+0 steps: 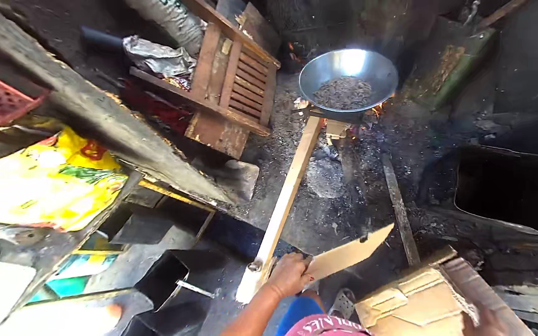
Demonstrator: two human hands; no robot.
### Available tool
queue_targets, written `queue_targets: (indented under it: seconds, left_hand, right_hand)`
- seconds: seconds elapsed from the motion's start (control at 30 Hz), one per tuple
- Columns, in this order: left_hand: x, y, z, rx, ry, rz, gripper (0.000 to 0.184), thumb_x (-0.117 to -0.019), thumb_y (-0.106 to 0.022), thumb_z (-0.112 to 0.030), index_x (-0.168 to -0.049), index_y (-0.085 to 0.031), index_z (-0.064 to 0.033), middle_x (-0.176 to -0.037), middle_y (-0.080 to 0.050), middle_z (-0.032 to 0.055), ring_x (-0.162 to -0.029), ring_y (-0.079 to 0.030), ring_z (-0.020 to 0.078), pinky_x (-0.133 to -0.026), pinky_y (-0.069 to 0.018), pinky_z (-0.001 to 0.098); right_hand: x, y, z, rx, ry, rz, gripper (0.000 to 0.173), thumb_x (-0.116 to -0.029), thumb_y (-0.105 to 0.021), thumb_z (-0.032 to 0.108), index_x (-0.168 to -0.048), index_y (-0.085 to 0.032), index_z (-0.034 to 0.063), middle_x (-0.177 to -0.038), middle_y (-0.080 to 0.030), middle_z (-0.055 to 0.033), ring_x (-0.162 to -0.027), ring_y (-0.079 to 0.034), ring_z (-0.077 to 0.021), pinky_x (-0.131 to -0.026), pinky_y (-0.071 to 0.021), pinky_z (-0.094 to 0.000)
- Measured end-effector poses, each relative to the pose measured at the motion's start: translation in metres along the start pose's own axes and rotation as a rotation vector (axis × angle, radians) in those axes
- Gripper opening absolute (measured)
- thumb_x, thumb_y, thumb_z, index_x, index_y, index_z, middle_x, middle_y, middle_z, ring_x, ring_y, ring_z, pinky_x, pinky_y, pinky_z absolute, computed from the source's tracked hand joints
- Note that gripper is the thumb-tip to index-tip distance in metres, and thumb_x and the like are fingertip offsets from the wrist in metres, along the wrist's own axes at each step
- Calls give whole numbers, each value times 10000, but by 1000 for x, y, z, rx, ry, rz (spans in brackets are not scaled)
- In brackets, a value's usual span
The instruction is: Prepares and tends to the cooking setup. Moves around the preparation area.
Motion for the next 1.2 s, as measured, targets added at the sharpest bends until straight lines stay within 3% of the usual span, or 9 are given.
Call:
queue_targets:
  seconds: [0.2, 0.27, 0.37, 0.43, 0.53, 0.67, 0.83, 0.97, 1.2]
  left_hand:
    - [26, -18, 0, 7, -88, 14, 381, -1011, -620, -294, -1342, -674, -113, -1252, -669, 210, -1242, -588, 405, -1073, -423, 606]
    - [36, -22, 12, 33, -115, 0, 392, -1011, -622, -299, -1365, -669, -135, -1252, -670, 207, -1240, -587, 407, -1066, -428, 605]
    - [53, -38, 46, 84, -115, -21, 372, -1003, -635, -323, -1313, -704, -130, -1225, -676, 199, -1217, -592, 404, -1043, -441, 595]
    - [69, -47, 78, 129, -83, -57, 382, -990, -657, -353, -1299, -712, -134, -1228, -681, 197, -1223, -596, 404, -1065, -440, 591]
    - [103, -49, 132, 315, 47, -306, 609, -908, -777, -341, -1469, -595, -187, -1299, -658, 228, -1246, -607, 412, -1083, -474, 571]
    - [148, -38, 220, 512, 306, -677, 854, -823, -854, -223, -1552, -442, -52, -1456, -513, 327, -1326, -512, 528, -1060, -459, 667]
    - [169, -47, 290, 584, 554, -603, 729, -932, -753, -143, -1556, -403, -5, -1350, -583, 336, -1185, -623, 472, -998, -504, 609]
    - [165, -63, 269, 550, 630, -457, 677, -951, -725, -127, -1539, -422, 13, -1278, -629, 334, -1140, -655, 472, -1016, -506, 603]
    - [137, -59, 160, 401, 624, -170, 655, -979, -690, -172, -1548, -420, 7, -1372, -588, 327, -1273, -580, 493, -1107, -434, 620]
  right_hand:
    - [8, -37, 160, -33, 661, 43, 764, -791, -850, 135, -1464, -526, -27, -1485, -485, -339, -1447, -317, -596, -1168, -283, -723]
    - [17, -53, 185, 15, 703, 132, 646, -822, -840, 176, -1401, -609, 7, -1468, -543, -271, -1468, -322, -548, -1181, -250, -718]
    - [33, -78, 213, 71, 769, 229, 346, -913, -757, 195, -1183, -727, -21, -1244, -699, -237, -1290, -580, -461, -1166, -320, -668]
    - [46, -95, 231, 82, 790, 322, 286, -959, -705, 205, -1133, -736, -20, -1189, -716, -218, -1204, -642, -407, -1150, -377, -603]
    - [66, -111, 255, -11, 827, 266, 218, -938, -714, 183, -1037, -755, -7, -1105, -732, -198, -1114, -677, -392, -1070, -446, -619]
    - [68, -118, 275, -157, 585, 194, 226, -972, -680, 123, -1079, -725, -71, -1127, -715, -245, -1104, -687, -378, -1036, -512, -564]
    - [19, -111, 276, -316, 175, 86, 312, -1034, -630, 202, -1103, -652, -102, -954, -651, -248, -890, -630, -337, -869, -507, -523]
    - [-45, -106, 279, -523, -4, 1, 322, -1048, -607, 214, -1115, -646, -98, -1010, -650, -243, -939, -623, -313, -890, -502, -494]
    - [-157, -93, 297, -918, -115, 71, 320, -1055, -600, 242, -1189, -643, -45, -1082, -670, -182, -968, -646, -225, -887, -536, -428]
Point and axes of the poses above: each hand's wrist, its own x-axis away from the middle knuckle, its own y-axis out of the back of the hand, z = x × y, the point moved 5 cm from there along -x, towards the middle knuckle
